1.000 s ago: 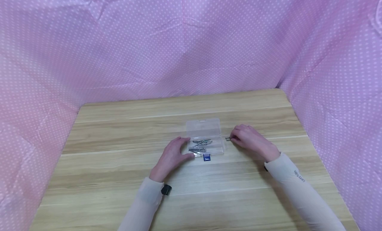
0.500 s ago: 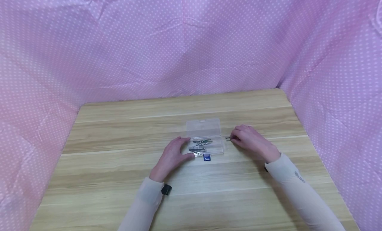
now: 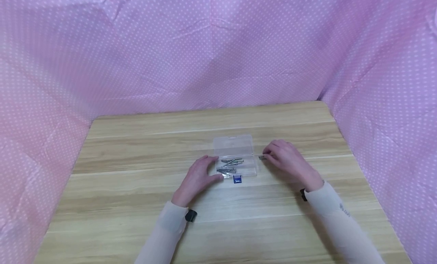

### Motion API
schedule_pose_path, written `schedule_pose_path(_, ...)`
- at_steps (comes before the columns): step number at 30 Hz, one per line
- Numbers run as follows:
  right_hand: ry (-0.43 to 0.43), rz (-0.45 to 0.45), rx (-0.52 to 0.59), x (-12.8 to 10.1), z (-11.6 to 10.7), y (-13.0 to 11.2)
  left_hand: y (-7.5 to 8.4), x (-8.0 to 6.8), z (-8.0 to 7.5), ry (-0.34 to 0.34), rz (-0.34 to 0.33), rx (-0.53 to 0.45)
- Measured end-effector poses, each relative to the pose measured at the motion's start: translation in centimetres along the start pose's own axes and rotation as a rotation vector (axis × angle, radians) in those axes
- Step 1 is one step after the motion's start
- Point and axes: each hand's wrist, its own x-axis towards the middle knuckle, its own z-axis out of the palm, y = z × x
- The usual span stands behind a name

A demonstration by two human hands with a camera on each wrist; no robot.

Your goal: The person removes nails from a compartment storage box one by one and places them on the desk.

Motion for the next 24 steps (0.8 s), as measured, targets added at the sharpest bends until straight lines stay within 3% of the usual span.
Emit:
schedule_pose_path(4,0.098,-0.052,0.03,0.3,0.2,-0.9,0.0,0.0,0.0,0.002,0.003,-0.005)
schedule_pose_path(9,0.147,-0.078,0.074,0.7,0.6,-2.0,0.1,-0.1,0.0,-0.001,-0.007,-0.007)
schedule_pose_path(24,0.135,-0.105,0.087,1.8,1.8,-4.1,0.3,-0.1,-0.2,0.002,0.0,-0.009)
